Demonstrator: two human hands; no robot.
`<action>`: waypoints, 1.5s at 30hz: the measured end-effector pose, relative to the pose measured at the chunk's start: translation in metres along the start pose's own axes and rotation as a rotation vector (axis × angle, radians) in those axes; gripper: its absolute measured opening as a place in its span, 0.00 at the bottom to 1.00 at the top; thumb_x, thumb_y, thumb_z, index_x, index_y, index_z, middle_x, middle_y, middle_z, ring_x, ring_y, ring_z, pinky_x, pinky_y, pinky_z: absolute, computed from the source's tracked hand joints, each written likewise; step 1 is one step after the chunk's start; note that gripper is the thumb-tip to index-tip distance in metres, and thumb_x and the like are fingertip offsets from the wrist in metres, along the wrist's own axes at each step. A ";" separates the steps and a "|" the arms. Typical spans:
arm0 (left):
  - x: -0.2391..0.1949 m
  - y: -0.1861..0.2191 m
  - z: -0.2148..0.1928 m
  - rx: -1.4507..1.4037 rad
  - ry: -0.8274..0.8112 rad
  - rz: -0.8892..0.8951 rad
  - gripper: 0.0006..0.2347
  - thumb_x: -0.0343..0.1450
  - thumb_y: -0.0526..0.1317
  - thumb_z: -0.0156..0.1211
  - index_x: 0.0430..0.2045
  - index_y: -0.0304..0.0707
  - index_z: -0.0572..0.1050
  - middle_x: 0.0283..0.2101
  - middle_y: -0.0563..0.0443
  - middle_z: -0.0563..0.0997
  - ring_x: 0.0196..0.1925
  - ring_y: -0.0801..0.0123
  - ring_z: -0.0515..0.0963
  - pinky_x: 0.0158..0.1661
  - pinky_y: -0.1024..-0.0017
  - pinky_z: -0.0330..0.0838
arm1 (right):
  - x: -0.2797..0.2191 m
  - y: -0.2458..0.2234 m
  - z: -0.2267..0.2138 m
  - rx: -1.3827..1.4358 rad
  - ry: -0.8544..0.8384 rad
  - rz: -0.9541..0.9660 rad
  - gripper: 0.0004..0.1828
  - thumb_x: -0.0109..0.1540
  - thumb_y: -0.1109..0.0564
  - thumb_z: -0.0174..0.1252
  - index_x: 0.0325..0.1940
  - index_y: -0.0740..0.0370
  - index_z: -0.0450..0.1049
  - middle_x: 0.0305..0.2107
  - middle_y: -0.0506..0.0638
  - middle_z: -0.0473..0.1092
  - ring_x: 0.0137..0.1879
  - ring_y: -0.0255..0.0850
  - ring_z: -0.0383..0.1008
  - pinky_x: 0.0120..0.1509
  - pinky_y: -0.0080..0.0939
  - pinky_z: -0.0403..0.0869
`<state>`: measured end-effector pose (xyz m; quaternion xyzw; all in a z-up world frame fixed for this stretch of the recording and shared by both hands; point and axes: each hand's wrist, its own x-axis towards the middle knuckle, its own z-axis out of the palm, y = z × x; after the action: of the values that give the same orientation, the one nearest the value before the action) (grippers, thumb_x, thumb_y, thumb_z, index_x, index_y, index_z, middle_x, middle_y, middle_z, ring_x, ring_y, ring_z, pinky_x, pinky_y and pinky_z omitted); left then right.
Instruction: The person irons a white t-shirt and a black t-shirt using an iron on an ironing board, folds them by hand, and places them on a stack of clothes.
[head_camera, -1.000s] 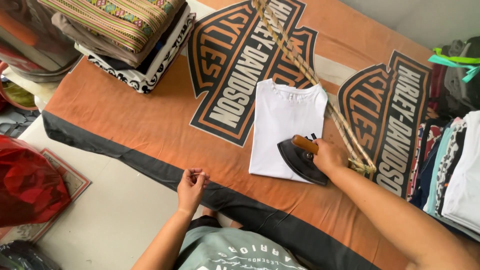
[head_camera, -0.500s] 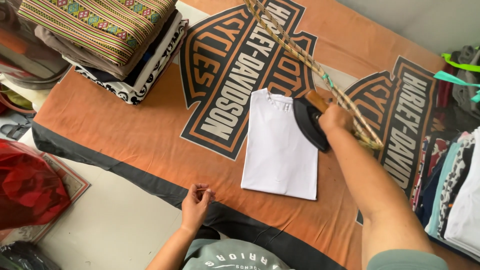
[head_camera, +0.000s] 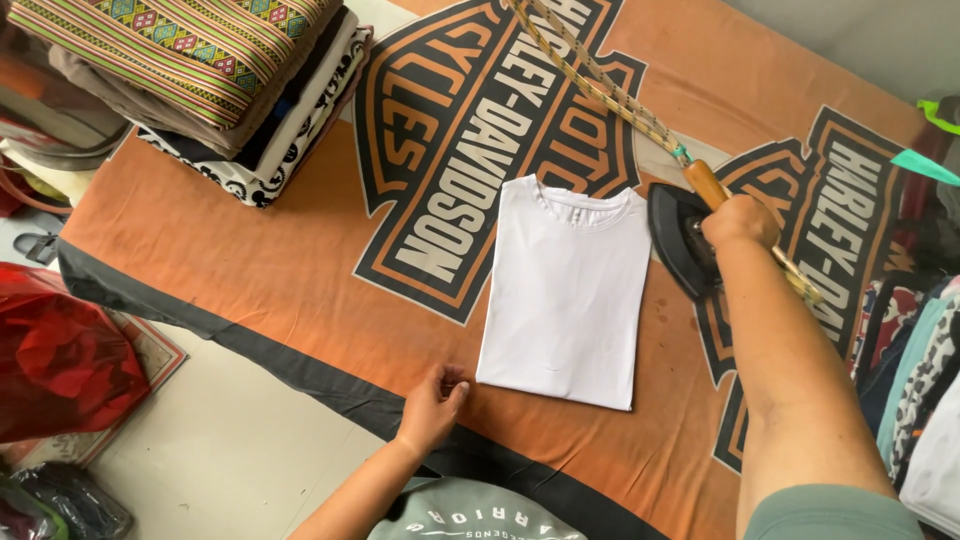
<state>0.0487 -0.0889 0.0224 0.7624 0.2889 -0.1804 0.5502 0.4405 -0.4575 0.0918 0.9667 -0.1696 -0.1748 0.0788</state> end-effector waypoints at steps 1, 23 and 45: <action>0.000 0.004 0.002 -0.017 -0.013 0.007 0.12 0.70 0.45 0.58 0.45 0.47 0.78 0.45 0.60 0.86 0.46 0.73 0.84 0.49 0.73 0.76 | 0.003 0.002 -0.001 0.010 -0.006 0.025 0.15 0.63 0.52 0.59 0.45 0.67 0.80 0.34 0.60 0.79 0.39 0.57 0.82 0.36 0.52 0.79; 0.026 0.004 0.035 -0.057 -0.004 -0.004 0.16 0.69 0.48 0.65 0.49 0.48 0.77 0.33 0.62 0.78 0.35 0.76 0.78 0.43 0.75 0.73 | 0.018 0.024 0.012 0.036 0.052 0.013 0.23 0.63 0.53 0.62 0.58 0.66 0.66 0.44 0.65 0.76 0.48 0.63 0.80 0.40 0.62 0.81; 0.072 -0.002 0.051 -0.179 0.034 0.151 0.18 0.66 0.40 0.73 0.48 0.40 0.76 0.30 0.55 0.81 0.36 0.69 0.83 0.35 0.73 0.81 | -0.171 0.058 0.294 0.844 0.187 -0.096 0.32 0.52 0.43 0.74 0.55 0.62 0.78 0.34 0.55 0.76 0.42 0.53 0.80 0.45 0.47 0.78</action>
<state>0.1049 -0.1191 -0.0380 0.7328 0.2550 -0.0990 0.6230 0.1652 -0.4783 -0.1153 0.9326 -0.1732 -0.0052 -0.3167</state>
